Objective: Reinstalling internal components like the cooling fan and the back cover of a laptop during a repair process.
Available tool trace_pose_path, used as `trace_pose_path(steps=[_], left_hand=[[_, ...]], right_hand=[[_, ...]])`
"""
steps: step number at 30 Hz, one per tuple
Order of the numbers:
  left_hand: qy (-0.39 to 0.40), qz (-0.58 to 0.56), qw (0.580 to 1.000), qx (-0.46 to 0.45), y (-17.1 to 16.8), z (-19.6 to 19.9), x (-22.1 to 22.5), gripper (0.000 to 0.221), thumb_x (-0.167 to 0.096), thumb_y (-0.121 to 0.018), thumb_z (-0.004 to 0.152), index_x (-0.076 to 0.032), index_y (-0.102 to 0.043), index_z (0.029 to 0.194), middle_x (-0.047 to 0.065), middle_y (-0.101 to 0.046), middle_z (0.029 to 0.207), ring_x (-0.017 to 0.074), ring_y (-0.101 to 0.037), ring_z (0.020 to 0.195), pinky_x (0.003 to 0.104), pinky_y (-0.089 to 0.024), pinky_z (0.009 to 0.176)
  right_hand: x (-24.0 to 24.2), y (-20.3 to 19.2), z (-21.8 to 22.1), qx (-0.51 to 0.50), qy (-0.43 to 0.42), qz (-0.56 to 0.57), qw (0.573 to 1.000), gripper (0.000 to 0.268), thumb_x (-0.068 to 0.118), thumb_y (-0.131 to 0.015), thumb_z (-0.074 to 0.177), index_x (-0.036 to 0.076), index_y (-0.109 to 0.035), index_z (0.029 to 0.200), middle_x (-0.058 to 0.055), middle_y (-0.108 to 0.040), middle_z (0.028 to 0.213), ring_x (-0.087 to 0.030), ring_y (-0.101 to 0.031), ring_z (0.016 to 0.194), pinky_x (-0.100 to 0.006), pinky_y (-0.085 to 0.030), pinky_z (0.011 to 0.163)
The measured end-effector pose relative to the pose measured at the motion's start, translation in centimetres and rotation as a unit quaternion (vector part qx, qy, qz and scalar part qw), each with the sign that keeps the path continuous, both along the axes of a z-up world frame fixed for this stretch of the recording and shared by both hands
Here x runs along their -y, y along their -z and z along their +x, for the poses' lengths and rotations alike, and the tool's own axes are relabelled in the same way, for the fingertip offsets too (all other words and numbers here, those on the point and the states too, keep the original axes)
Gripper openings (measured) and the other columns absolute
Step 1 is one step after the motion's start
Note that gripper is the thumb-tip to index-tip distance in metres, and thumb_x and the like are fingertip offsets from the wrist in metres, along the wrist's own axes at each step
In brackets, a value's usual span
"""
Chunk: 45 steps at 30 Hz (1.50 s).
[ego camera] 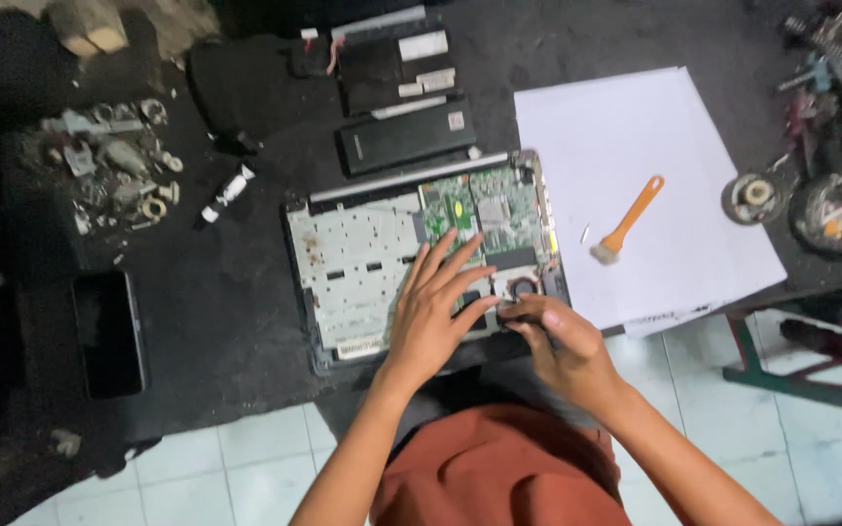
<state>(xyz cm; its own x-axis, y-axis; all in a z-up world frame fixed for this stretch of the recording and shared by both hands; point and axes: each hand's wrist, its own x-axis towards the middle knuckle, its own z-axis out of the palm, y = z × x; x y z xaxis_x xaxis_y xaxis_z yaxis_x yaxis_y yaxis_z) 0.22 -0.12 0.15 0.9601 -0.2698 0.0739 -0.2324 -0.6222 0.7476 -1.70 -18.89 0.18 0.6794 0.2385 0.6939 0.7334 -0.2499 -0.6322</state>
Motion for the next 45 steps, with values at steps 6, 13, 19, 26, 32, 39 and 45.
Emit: trace_pose_path(steps=[6,13,19,26,32,39,45], left_hand=[[-0.013,-0.070,0.997,-0.015,-0.1,0.3,-0.1,0.022,-0.025,-0.069,0.098,-0.012,-0.073,0.115,0.009,-0.055,0.151,0.0329,-0.034,0.150,0.052,-0.018,0.126],[-0.034,-0.094,0.994,-0.034,-1.9,0.4,0.7,0.012,-0.020,-0.069,0.098,-0.012,-0.075,0.105,0.011,-0.055,0.151,0.0369,-0.038,0.148,0.056,-0.021,0.124],[-0.045,-0.102,0.993,-0.049,-2.3,1.1,1.8,0.015,-0.020,-0.067,0.098,-0.009,-0.074,0.104,0.017,-0.050,0.153,0.0403,-0.037,0.147,0.057,-0.020,0.124],[0.016,-0.142,0.987,-0.078,-3.2,-1.7,1.8,0.031,-0.017,-0.065,0.100,-0.009,-0.068,0.130,0.018,-0.044,0.158,0.0410,-0.033,0.148,0.055,-0.024,0.121],[-0.091,-0.185,0.978,-0.012,-2.8,-3.2,-2.5,0.027,-0.009,-0.066,0.095,-0.006,-0.068,0.122,0.014,-0.052,0.152,0.0321,-0.045,0.145,0.050,-0.034,0.123],[-0.152,-0.081,0.984,0.040,-0.1,-3.8,-7.0,0.023,-0.019,-0.057,0.102,-0.011,-0.071,0.119,0.011,-0.045,0.157,0.0337,-0.032,0.152,0.058,-0.020,0.127],[-0.126,0.086,0.985,0.079,1.0,-3.7,-6.4,0.032,-0.028,-0.053,0.104,-0.025,-0.067,0.133,0.004,-0.045,0.157,0.0340,-0.029,0.152,0.056,-0.020,0.126]], right_hand=[[3.5,0.1,-0.2,-0.190,0.118,0.034,0.974,0.091,-0.014,-0.065,0.092,0.014,-0.004,0.154,-0.023,-0.073,0.095,-0.038,-0.074,0.082,-0.052,-0.059,0.080],[5.8,0.2,-1.5,-0.301,0.200,0.102,0.927,0.080,-0.007,-0.055,0.105,0.017,-0.002,0.161,-0.018,-0.067,0.096,-0.031,-0.071,0.081,-0.046,-0.056,0.086],[5.8,0.6,-1.0,-0.314,0.202,0.107,0.921,0.087,-0.007,-0.061,0.100,0.020,-0.005,0.162,-0.015,-0.068,0.093,-0.029,-0.070,0.079,-0.046,-0.057,0.085],[8.8,2.6,1.3,-0.301,0.228,0.066,0.924,0.078,-0.007,-0.061,0.102,0.010,-0.017,0.163,-0.008,-0.056,0.078,-0.022,-0.058,0.067,-0.040,-0.053,0.080],[9.5,-0.9,4.2,-0.304,0.376,-0.226,0.846,0.050,0.015,-0.059,0.104,0.006,-0.044,0.151,-0.007,-0.061,0.076,-0.037,-0.054,0.072,-0.053,-0.041,0.076],[9.9,-0.2,5.8,-0.312,0.349,-0.255,0.846,0.042,0.023,-0.061,0.109,0.006,-0.052,0.145,-0.006,-0.065,0.079,-0.028,-0.062,0.073,-0.046,-0.038,0.089],[9.6,1.3,5.7,-0.250,0.334,-0.193,0.888,0.020,0.011,-0.063,0.111,0.000,-0.065,0.128,-0.010,-0.065,0.077,-0.021,-0.056,0.064,-0.040,-0.043,0.068]])
